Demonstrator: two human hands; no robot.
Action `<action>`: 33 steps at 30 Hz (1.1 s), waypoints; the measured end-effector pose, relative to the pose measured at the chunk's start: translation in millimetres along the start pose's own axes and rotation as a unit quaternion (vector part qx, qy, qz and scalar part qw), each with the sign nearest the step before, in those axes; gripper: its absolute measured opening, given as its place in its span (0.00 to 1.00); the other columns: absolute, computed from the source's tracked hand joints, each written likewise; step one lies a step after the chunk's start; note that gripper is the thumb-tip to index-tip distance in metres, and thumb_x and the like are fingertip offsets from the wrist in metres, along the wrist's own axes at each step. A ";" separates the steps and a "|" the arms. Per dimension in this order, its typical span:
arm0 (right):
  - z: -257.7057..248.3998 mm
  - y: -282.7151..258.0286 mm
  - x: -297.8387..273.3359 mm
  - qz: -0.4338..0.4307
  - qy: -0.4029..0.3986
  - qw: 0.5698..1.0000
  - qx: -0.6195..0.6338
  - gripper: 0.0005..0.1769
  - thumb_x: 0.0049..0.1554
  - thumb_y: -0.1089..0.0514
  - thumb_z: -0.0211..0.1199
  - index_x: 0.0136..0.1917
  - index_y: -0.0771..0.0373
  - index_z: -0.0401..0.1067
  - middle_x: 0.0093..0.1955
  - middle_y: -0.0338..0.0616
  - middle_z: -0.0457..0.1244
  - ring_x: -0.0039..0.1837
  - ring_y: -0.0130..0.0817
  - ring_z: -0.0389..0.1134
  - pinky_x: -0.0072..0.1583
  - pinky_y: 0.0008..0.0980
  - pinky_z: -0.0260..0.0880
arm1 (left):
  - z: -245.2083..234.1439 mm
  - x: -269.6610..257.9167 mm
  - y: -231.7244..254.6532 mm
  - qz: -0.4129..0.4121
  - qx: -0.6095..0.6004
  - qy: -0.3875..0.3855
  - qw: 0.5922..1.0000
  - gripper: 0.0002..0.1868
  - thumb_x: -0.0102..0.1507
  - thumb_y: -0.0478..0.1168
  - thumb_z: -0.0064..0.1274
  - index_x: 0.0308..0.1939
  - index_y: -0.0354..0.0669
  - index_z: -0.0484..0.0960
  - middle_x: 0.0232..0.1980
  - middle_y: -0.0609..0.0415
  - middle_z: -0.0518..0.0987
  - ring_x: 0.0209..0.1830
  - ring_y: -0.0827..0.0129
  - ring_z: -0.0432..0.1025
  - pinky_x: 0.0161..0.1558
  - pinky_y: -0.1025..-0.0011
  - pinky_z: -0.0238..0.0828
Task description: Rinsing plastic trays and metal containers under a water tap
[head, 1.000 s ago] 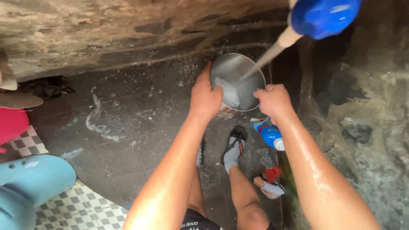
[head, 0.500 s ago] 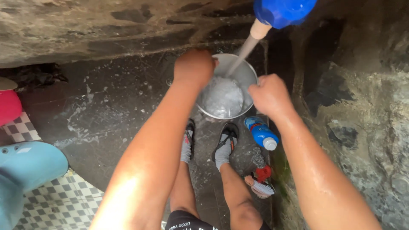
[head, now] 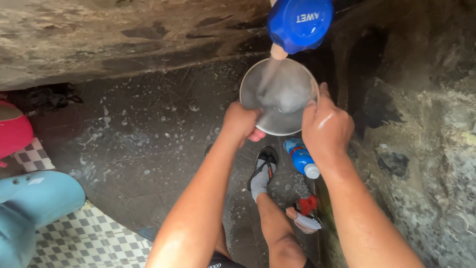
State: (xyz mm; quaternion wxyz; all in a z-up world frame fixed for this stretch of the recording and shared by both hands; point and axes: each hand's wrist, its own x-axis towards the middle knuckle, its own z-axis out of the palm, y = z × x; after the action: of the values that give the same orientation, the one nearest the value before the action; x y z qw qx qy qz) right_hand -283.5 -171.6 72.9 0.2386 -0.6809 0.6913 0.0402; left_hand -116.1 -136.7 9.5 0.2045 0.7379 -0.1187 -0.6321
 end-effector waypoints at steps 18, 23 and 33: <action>42.8 -11.1 35.3 0.237 -0.101 0.851 0.458 0.10 0.56 0.63 0.58 0.51 0.67 0.73 0.37 0.49 0.68 0.30 0.41 0.72 0.30 0.31 0.66 | -14.2 4.5 5.8 0.275 -0.139 0.067 0.949 0.50 0.51 0.29 0.37 0.79 0.64 0.56 0.81 0.58 0.65 0.76 0.70 0.63 0.67 0.77 0.58; 49.2 -13.6 22.1 0.157 -0.033 0.930 0.329 0.11 0.52 0.54 0.62 0.36 0.65 0.77 0.20 0.45 0.63 0.20 0.34 0.67 0.26 0.36 0.67 | -15.5 31.6 -13.6 0.123 -0.154 0.107 0.975 0.29 0.57 0.44 0.57 0.64 0.55 0.78 0.54 0.48 0.84 0.53 0.56 0.80 0.42 0.57 0.86; 71.8 -31.8 39.5 0.238 -0.159 0.840 0.461 0.24 0.60 0.46 0.64 0.48 0.74 0.69 0.27 0.53 0.63 0.21 0.31 0.62 0.25 0.31 0.66 | -15.6 -6.5 -25.0 0.455 0.266 0.238 0.816 0.32 0.64 0.51 0.56 0.71 0.50 0.72 0.80 0.42 0.56 0.83 0.42 0.41 0.73 0.23 0.32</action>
State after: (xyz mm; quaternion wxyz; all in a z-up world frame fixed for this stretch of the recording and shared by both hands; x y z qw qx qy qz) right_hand -231.6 -182.9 2.9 0.6148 -0.2909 0.7232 -0.1203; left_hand -104.0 -109.3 5.8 0.2860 0.7528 -0.5522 -0.2157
